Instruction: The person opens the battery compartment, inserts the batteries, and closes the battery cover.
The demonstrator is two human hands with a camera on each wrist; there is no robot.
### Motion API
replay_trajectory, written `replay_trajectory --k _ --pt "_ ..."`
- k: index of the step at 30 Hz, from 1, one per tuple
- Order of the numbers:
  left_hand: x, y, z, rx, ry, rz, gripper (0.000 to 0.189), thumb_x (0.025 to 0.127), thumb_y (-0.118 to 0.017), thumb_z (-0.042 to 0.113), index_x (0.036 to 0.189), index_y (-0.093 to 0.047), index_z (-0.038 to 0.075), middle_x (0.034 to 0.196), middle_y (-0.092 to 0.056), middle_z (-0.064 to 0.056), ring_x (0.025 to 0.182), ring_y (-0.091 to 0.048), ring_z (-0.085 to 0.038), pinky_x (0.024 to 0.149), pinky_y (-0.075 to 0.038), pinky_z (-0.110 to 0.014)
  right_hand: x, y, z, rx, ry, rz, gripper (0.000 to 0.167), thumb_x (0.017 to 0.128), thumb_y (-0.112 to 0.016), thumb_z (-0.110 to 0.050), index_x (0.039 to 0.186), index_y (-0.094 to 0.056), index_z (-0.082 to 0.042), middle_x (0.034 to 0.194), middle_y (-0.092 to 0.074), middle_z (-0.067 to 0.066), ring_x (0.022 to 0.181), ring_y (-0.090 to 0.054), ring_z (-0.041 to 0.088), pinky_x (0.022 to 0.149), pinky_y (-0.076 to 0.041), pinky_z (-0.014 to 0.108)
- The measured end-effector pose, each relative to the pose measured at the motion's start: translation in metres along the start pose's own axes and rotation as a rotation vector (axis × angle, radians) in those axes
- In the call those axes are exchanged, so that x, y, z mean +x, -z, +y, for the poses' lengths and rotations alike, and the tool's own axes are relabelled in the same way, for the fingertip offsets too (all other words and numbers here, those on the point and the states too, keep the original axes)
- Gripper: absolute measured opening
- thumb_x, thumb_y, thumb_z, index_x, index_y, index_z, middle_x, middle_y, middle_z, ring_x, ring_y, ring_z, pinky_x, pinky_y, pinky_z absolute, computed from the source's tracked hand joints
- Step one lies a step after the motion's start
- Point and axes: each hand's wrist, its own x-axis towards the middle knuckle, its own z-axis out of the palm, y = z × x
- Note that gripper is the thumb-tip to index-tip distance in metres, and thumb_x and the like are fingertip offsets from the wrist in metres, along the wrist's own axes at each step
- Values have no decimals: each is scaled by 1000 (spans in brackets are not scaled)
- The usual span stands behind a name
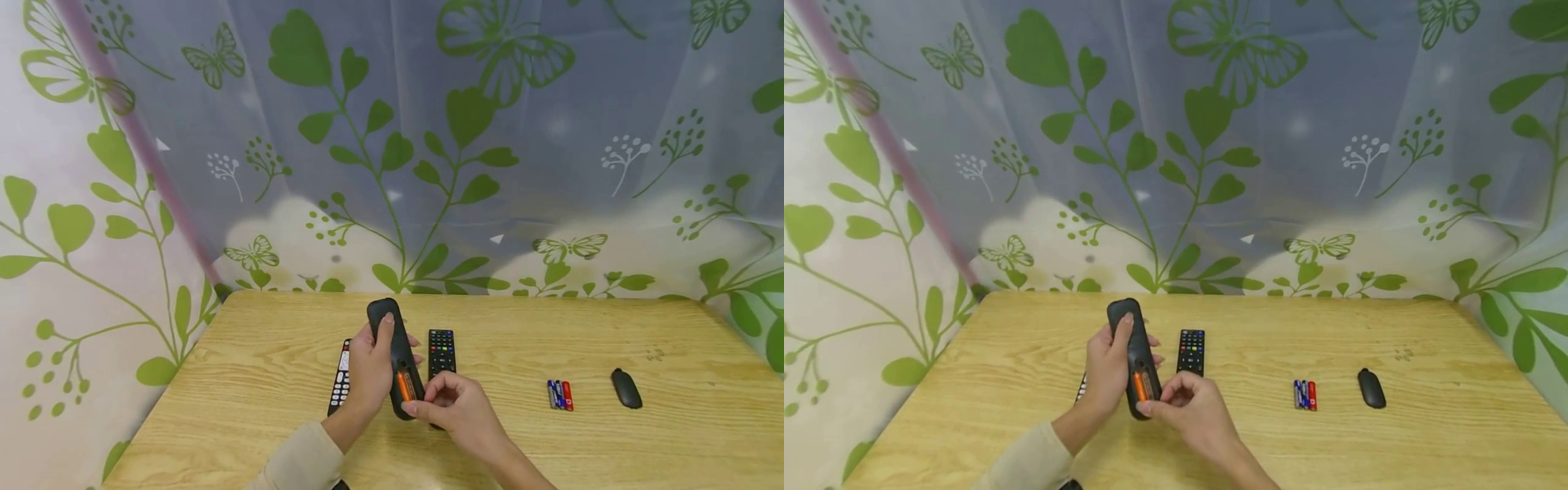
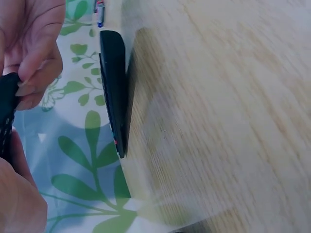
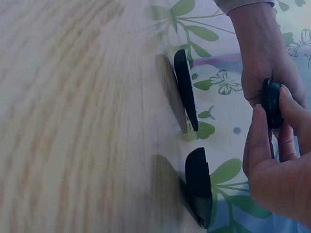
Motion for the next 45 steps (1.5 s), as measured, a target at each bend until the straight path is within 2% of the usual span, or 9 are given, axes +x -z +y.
replay_trajectory --k 5,10,13,22,26,29,35,40,45 --pt "-1 -3 -1 25 -14 -3 44 100 -47 41 103 -56 -3 81 -67 -20 65 -65 -44 59 -58 -42 0 -2 3 72 -51 7 31 80 -79 -17 82 -52 -2 72 -60 5 62 -54 16 60 -50 27" --pt "-2 -1 0 25 -4 12 47 100 -47 42 105 -55 -4 82 -67 -19 62 -68 -32 60 -58 -41 2 -3 4 132 -97 10 31 80 -79 -16 84 -52 -2 83 -61 9 76 -63 20 73 -57 38" --pt "-2 0 -1 27 -12 3 49 101 -46 41 107 -53 -6 82 -67 -19 62 -68 -30 60 -58 -41 3 -4 4 153 -121 17 31 80 -79 -17 85 -52 -3 86 -57 10 81 -64 22 79 -56 42" --pt "-1 5 -5 29 -49 -107 45 101 -45 40 109 -55 -3 89 -65 -27 70 -65 -47 63 -58 -42 2 0 7 175 -138 30 33 80 -79 -17 84 -49 -3 86 -57 10 87 -65 25 82 -55 43" --pt "0 8 -5 33 -50 -140 45 101 -46 40 111 -55 -3 91 -64 -29 73 -64 -50 65 -58 -42 1 2 8 154 -145 35 35 80 -79 -20 84 -49 -4 86 -57 10 85 -65 25 80 -56 43" --pt "1 9 -4 38 -49 -155 44 100 -47 40 111 -55 -1 92 -64 -27 75 -65 -48 67 -58 -41 1 4 9 139 -152 42 35 79 -80 -23 85 -50 -4 87 -56 10 82 -65 24 78 -56 41" --pt "2 10 -4 36 -22 -180 43 99 -50 38 112 -55 -3 93 -65 -27 71 -69 -33 68 -58 -42 2 4 13 132 -146 39 35 80 -80 -22 86 -51 -3 88 -56 10 82 -65 23 78 -56 41" --pt "4 9 -2 55 9 -193 40 98 -53 35 111 -56 -3 89 -67 -22 70 -70 -31 68 -58 -41 1 4 17 156 -122 8 32 81 -78 -17 87 -50 -2 92 -57 11 85 -63 22 80 -56 41" --pt "5 10 -2 72 8 -203 36 99 -54 29 111 -54 -4 86 -69 -17 70 -70 -30 68 -58 -40 1 5 18 141 -105 -7 31 82 -77 -17 88 -51 -2 92 -57 10 83 -62 21 79 -56 39"
